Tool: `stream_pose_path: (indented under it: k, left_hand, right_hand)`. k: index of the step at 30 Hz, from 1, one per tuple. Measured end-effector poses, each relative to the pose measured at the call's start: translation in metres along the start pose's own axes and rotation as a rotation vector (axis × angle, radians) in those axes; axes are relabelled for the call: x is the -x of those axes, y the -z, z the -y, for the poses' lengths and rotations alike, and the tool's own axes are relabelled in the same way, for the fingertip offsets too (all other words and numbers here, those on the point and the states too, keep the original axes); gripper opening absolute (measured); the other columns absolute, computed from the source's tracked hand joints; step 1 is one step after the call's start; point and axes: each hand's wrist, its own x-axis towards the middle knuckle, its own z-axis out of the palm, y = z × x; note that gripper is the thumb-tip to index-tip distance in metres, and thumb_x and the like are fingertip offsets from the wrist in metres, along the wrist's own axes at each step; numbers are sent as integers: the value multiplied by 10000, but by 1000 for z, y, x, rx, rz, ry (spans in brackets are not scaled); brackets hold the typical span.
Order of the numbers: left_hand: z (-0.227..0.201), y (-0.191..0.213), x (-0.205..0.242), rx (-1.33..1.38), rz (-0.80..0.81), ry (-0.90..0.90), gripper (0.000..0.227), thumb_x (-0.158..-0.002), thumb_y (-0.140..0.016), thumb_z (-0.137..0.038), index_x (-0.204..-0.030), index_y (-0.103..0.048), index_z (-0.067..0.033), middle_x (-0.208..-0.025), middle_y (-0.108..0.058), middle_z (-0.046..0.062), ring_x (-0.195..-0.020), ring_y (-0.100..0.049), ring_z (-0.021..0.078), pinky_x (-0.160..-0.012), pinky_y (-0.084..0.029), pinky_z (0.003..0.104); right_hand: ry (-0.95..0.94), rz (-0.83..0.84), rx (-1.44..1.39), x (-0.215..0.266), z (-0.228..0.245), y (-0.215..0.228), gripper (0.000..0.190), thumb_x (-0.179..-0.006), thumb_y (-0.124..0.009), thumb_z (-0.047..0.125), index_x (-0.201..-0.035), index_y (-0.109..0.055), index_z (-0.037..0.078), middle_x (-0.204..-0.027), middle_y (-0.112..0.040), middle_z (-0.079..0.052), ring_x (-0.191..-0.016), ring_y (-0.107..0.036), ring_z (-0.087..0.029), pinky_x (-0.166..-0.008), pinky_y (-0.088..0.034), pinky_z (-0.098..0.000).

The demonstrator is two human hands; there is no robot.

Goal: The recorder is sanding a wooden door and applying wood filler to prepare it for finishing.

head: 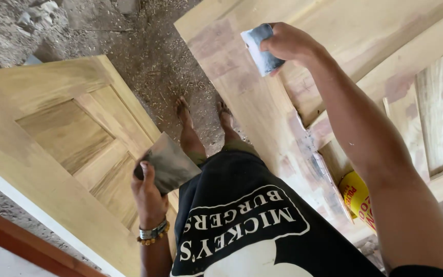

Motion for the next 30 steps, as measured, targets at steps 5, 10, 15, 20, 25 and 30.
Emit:
stream_pose_path:
  k: [5, 10, 15, 20, 25, 30]
  left_hand:
    - [12, 24, -45, 116, 76, 86, 350, -1066, -544, -251, -1275, -596, 25, -1062, -653, 21, -940, -626, 122, -821, -545, 288]
    - [-5, 60, -105, 48, 181, 102, 348, -1113, -560, -234, -1329, -609, 34, -1028, -575, 4, -921, -548, 110, -804, -500, 286]
    - [-71, 54, -145, 70, 210, 101, 364, -1035, -556, -249, -1296, -586, 2, -1116, -670, 46, -998, -655, 143, -860, -561, 313]
    - [-99, 45, -161, 143, 269, 96, 402, -1081, -523, -299, -1317, -555, 25, -1179, -672, 93, -1040, -670, 200, -899, -567, 340]
    - [-97, 29, -168, 181, 161, 316, 539, -1107, -478, -454, -1375, -540, 9, -1213, -650, 102, -984, -609, 238, -704, -407, 343]
    - [-23, 12, -169, -36, 676, -18, 439, -1076, -535, -235, -1398, -561, 62, -1350, -617, 149, -1243, -600, 257, -1056, -491, 363]
  right_hand:
    - [28, -190, 453, 1, 3, -15, 518, -928, -548, 66, -1444, -584, 78, -1210, -705, -241, -997, -715, -362, -802, -601, -434]
    - [-133, -276, 565, -8, 6, -100, 557, -935, -541, 39, -1490, -504, 21, -1406, -578, -211, -1075, -694, -342, -825, -622, -413]
    - [26, -506, 753, -7, -6, -189, 711, -822, -608, -41, -1505, -410, -50, -1569, -345, -251, -1334, -353, -574, -835, -573, -536]
    - [66, -577, 765, 39, -41, -227, 703, -830, -632, 44, -1506, -440, 22, -1570, -385, -179, -1408, -347, -506, -916, -499, -621]
    - [1, -541, 793, 109, -92, -256, 755, -758, -614, 46, -1496, -466, 100, -1555, -426, -125, -1447, -355, -414, -990, -471, -558]
    - [14, -625, -723, 179, -184, -262, 390, -976, -639, 120, -1360, -594, 72, -1255, -666, -89, -1091, -662, -201, -889, -611, -391]
